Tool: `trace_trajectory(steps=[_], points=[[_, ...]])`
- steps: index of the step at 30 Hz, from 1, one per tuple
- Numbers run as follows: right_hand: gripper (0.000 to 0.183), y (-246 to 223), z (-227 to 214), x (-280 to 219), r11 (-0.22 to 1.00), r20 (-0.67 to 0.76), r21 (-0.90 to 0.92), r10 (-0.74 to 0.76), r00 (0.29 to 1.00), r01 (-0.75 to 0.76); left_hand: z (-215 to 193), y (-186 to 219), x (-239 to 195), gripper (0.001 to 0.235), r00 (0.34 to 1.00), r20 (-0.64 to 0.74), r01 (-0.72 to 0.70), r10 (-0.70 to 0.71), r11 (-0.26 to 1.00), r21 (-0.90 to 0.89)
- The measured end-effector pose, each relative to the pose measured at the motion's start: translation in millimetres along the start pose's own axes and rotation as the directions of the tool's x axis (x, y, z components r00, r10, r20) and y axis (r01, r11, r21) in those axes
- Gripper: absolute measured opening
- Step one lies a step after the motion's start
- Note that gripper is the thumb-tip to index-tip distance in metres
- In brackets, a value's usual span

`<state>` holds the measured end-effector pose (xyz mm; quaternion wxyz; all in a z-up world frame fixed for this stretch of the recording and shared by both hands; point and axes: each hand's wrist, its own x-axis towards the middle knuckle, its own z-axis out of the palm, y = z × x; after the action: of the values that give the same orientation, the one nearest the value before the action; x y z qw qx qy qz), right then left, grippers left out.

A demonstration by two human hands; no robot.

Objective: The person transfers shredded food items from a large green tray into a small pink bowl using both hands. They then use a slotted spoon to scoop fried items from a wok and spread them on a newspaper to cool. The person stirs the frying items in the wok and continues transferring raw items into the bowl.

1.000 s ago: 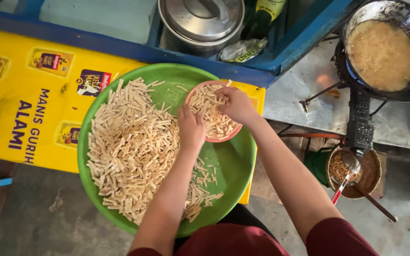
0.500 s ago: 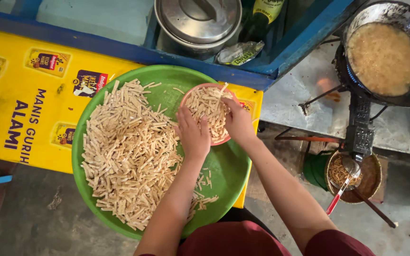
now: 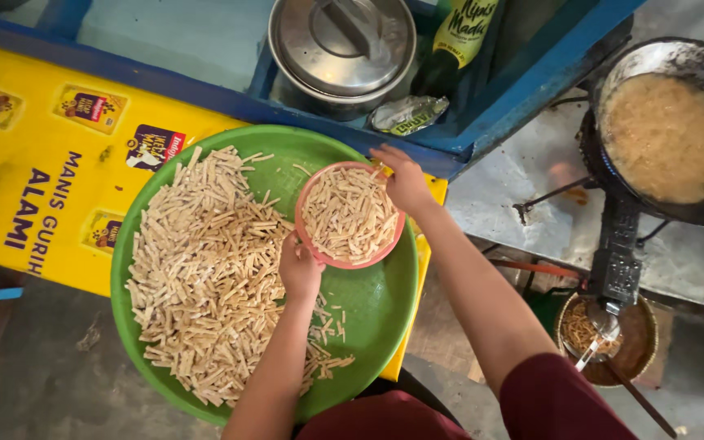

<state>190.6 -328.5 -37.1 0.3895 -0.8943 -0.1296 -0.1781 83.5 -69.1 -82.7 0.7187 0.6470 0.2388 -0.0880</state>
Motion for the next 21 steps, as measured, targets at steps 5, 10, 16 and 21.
trace_trajectory(steps=[5, 10, 16, 21], points=[[0.027, 16.0, 2.1, 9.7, 0.959, 0.272, 0.036, 0.262, 0.926, -0.281, 7.3, 11.9, -9.7, 0.045, 0.993, -0.015, 0.114, -0.114, 0.992, 0.061], [0.020, 10.3, -8.2, 8.1, 0.983, 0.055, 0.001, 0.183, 0.982, -0.183, 9.0, 27.8, -18.5, 0.052, 0.999, -0.012, 0.033, -0.032, 0.990, 0.140], [0.021, -17.1, -8.3, -11.1, 0.821, 0.139, 0.205, 0.514, 0.846, -0.533, -11.3, 18.3, -28.6, 0.054, 0.988, 0.031, -0.153, 0.152, 0.923, 0.354], [0.020, -45.9, -2.0, -38.5, 0.959, 0.131, 0.056, 0.268, 0.954, -0.277, -25.5, -3.9, -26.9, 0.061, 0.994, 0.009, -0.103, 0.107, 0.936, 0.335]])
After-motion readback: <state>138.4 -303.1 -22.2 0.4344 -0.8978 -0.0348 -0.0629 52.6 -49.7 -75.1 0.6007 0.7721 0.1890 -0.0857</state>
